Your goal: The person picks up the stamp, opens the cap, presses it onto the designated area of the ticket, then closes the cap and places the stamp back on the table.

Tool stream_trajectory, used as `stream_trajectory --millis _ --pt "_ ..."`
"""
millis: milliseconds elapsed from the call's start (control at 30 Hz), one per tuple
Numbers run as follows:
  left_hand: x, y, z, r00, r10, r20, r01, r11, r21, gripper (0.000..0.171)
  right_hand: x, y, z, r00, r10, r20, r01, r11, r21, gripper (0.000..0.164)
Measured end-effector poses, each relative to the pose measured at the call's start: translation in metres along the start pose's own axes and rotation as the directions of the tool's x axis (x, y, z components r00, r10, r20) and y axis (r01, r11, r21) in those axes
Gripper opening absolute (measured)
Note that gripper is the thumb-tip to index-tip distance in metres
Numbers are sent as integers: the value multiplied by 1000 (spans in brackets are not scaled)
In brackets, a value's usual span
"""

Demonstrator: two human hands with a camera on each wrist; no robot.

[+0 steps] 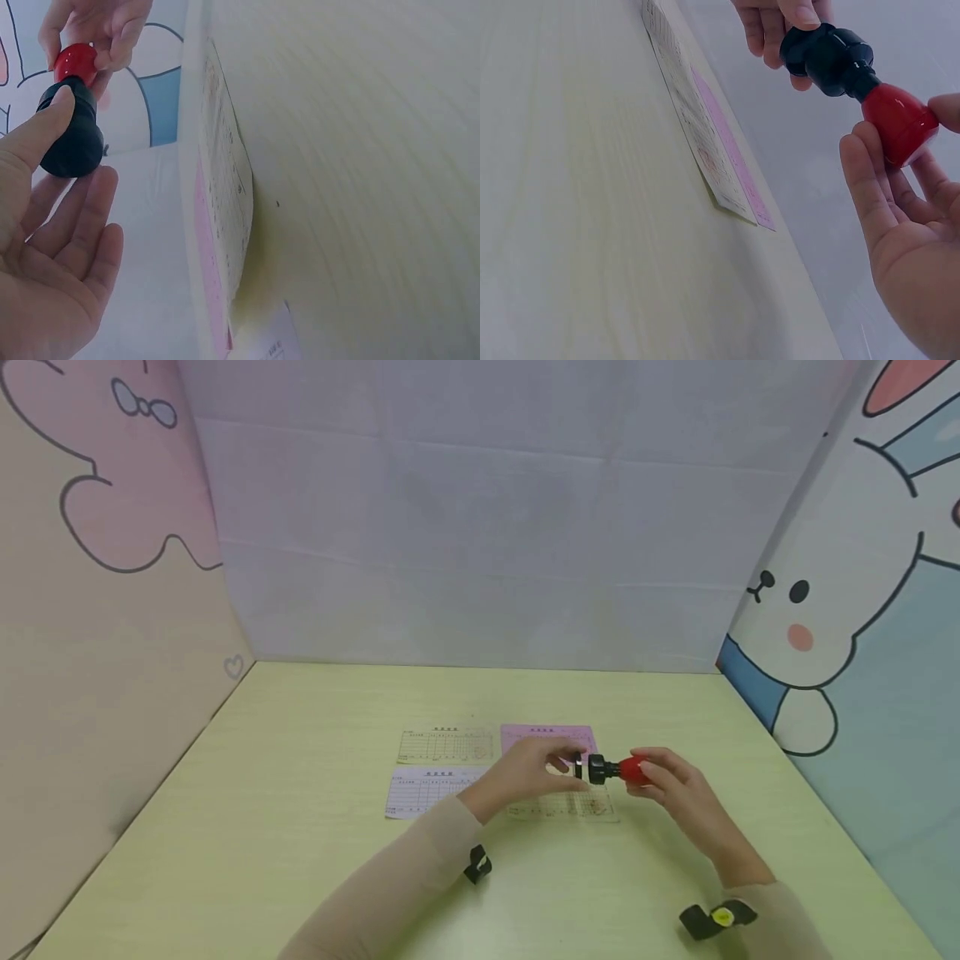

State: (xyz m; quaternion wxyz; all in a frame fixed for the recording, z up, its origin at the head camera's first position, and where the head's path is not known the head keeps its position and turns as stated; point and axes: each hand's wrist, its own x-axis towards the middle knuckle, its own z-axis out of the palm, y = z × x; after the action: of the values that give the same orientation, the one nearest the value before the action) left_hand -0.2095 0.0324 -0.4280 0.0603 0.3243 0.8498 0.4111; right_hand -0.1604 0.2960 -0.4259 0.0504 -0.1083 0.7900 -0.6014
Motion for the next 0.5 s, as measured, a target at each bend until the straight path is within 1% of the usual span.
stream_trajectory --millis 100,200,267,400,500 --pt "-6 -3 -2 1000 15 -26 -17 997 -77 59 3 1 6 1000 -2 15 2 999 35 45" --pt "-13 -6 -4 999 10 -46 -18 985 -171 61 6 2 11 1000 -7 29 5 998 59 45" --pt "-18 -9 -4 998 -16 -60 2 975 -223 62 8 3 14 999 -14 39 11 998 66 45" --pt "-25 -10 -6 992 -100 -83 71 952 -297 61 10 3 18 998 -34 61 27 994 104 41" --pt "-30 -10 -7 987 -134 -90 96 933 -346 58 11 3 20 996 -53 78 42 990 132 36"
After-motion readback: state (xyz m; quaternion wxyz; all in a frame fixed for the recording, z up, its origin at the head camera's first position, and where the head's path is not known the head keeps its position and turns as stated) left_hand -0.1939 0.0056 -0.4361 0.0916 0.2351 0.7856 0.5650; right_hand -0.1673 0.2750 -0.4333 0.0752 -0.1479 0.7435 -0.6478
